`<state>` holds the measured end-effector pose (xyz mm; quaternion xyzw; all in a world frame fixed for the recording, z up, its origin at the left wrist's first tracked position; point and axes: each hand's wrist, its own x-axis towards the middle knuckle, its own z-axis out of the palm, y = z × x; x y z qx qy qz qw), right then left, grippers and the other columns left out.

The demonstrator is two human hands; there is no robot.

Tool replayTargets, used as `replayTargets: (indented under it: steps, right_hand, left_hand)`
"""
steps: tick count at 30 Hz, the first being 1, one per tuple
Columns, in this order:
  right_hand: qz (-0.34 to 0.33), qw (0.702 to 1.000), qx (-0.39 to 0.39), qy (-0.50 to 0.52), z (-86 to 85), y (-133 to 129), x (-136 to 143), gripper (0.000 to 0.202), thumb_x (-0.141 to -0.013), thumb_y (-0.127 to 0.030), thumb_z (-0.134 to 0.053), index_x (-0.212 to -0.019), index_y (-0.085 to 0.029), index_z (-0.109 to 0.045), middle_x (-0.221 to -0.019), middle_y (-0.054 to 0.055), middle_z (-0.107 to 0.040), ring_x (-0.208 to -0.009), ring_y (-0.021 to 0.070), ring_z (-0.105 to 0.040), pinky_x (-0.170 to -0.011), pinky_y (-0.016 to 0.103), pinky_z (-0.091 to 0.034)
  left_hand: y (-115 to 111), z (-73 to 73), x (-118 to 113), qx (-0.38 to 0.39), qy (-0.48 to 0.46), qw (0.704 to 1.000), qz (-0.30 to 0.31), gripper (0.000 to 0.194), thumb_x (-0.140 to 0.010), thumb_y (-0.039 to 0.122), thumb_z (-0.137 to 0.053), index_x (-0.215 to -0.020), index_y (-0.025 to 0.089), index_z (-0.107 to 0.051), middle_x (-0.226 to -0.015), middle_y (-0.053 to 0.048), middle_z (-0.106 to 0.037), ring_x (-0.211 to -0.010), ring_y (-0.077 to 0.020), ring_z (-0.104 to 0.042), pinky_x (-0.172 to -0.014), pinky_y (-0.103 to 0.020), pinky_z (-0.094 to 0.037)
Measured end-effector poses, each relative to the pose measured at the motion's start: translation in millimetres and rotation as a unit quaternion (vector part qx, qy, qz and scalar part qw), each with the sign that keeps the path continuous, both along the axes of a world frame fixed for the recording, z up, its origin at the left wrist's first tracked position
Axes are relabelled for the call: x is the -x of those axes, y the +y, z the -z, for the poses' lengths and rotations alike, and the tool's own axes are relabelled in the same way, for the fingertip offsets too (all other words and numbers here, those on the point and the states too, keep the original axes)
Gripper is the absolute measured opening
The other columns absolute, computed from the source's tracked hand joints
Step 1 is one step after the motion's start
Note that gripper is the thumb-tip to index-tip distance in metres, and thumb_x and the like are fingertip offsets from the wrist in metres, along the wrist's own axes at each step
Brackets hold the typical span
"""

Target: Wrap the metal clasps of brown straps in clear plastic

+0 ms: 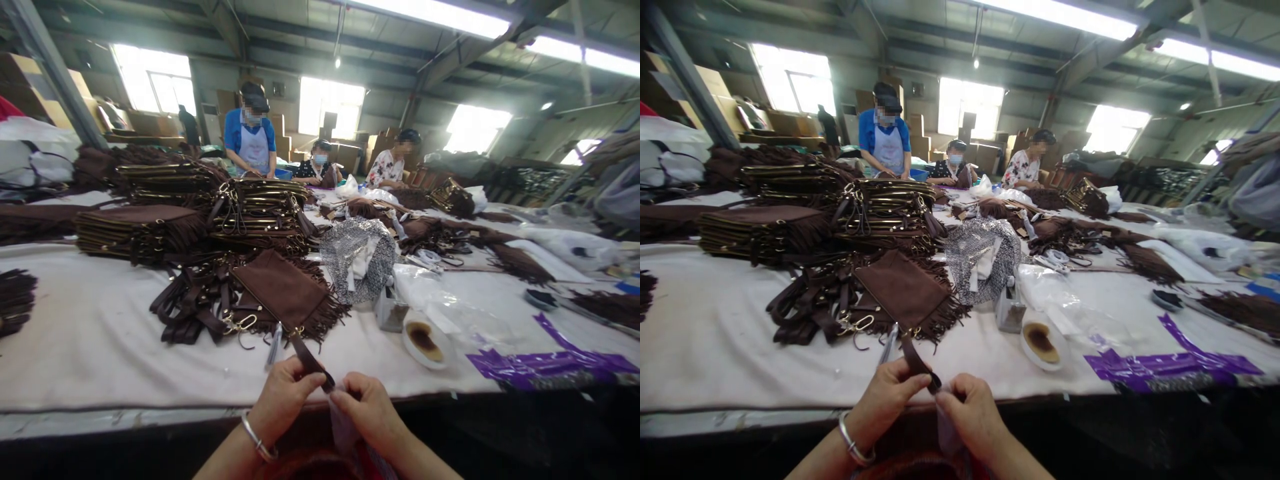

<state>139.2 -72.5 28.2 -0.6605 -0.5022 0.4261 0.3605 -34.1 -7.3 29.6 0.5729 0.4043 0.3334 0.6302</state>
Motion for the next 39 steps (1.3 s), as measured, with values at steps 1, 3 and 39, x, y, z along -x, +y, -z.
replayTargets:
  steps: [1,3,39]
  right_hand:
    - [-0.005,1.000,-0.009,-0.001,-1.9,0.1,0.4,0.016,-0.074,-0.027,-0.060,-0.065,-0.015,-0.063,-0.060,-0.001,-0.055,-0.061,0.0135,-0.049,-0.058,0.025,-0.037]
    - [-0.029,0.999,-0.044,-0.001,-5.5,1.2,1.2,0.011,-0.074,-0.023,-0.062,-0.075,-0.016,-0.070,-0.071,0.001,-0.062,-0.069,0.0153,-0.055,-0.064,0.025,-0.041]
    - [-0.063,0.986,-0.109,-0.106,8.3,-12.7,-15.3,0.017,-0.087,-0.024,-0.056,-0.072,-0.018,-0.063,-0.071,0.001,-0.061,-0.071,0.0152,-0.057,-0.067,0.025,-0.041]
  left_hand:
    - [-1.1,0.0,-1.6,0.006,0.000,1.000,0.004,0.016,-0.074,0.031,-0.071,-0.078,0.016,-0.075,-0.081,-0.006,-0.076,-0.080,-0.0244,-0.067,-0.077,-0.036,-0.051]
    - [-3.4,0.3,-5.0,0.025,-0.005,1.000,0.008,0.017,-0.072,0.030,-0.072,-0.080,0.015,-0.075,-0.082,-0.007,-0.076,-0.080,-0.0253,-0.067,-0.077,-0.036,-0.051]
    - [-6.2,-10.6,4.4,0.021,0.015,0.999,0.021,0.016,-0.074,0.028,-0.067,-0.080,0.015,-0.075,-0.083,-0.007,-0.077,-0.081,-0.0247,-0.068,-0.077,-0.035,-0.053]
